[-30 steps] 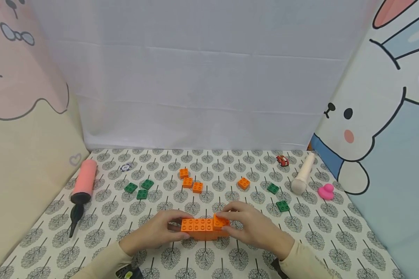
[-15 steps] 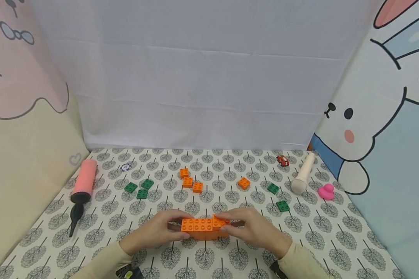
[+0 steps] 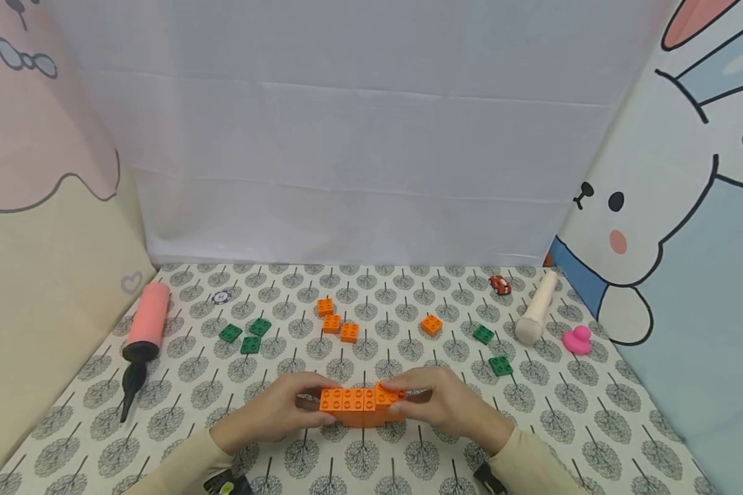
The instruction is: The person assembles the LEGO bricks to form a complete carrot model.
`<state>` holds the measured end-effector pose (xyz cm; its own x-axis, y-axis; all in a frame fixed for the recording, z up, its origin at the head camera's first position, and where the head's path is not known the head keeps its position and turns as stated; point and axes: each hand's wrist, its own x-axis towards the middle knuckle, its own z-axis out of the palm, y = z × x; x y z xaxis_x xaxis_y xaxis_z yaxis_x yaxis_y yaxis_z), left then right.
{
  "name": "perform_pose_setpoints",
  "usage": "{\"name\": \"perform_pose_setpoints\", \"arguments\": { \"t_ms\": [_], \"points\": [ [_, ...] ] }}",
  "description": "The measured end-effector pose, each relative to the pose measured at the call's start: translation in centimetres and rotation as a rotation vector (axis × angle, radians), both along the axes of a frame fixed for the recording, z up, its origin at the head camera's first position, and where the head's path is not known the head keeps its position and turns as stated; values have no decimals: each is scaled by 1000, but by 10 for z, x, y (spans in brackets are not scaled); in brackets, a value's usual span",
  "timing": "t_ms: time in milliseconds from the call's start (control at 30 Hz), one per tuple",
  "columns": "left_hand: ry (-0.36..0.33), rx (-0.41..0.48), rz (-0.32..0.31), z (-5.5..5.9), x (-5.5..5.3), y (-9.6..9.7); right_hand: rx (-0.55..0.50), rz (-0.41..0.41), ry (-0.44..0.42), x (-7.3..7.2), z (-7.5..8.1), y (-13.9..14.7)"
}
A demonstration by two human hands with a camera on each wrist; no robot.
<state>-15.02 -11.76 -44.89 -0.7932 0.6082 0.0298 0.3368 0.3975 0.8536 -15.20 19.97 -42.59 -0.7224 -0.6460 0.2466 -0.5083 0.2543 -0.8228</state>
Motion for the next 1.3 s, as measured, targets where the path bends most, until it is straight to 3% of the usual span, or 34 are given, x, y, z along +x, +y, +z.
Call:
{"name": "perform_pose_setpoints", "arguments": {
  "t_ms": [300,567,867,1067,1167,1300],
  "points": [
    [50,-58,22,-1,1,0,125,-83,26,3,3,-3],
    [47,-62,25,-1,0,-2,172,-126,70,6,4,-6],
    [13,-1,-3,0,0,0,161,-95,205,7,0,-2],
    [-15,20,-3,0,1,3,248,-76,162,9,12,1],
    [-21,16,-1,0,2,2,271,-74,131,5,19,3],
    [-15,10,3,1,2,1,321,-178,161,-12,23,8]
  ]
}}
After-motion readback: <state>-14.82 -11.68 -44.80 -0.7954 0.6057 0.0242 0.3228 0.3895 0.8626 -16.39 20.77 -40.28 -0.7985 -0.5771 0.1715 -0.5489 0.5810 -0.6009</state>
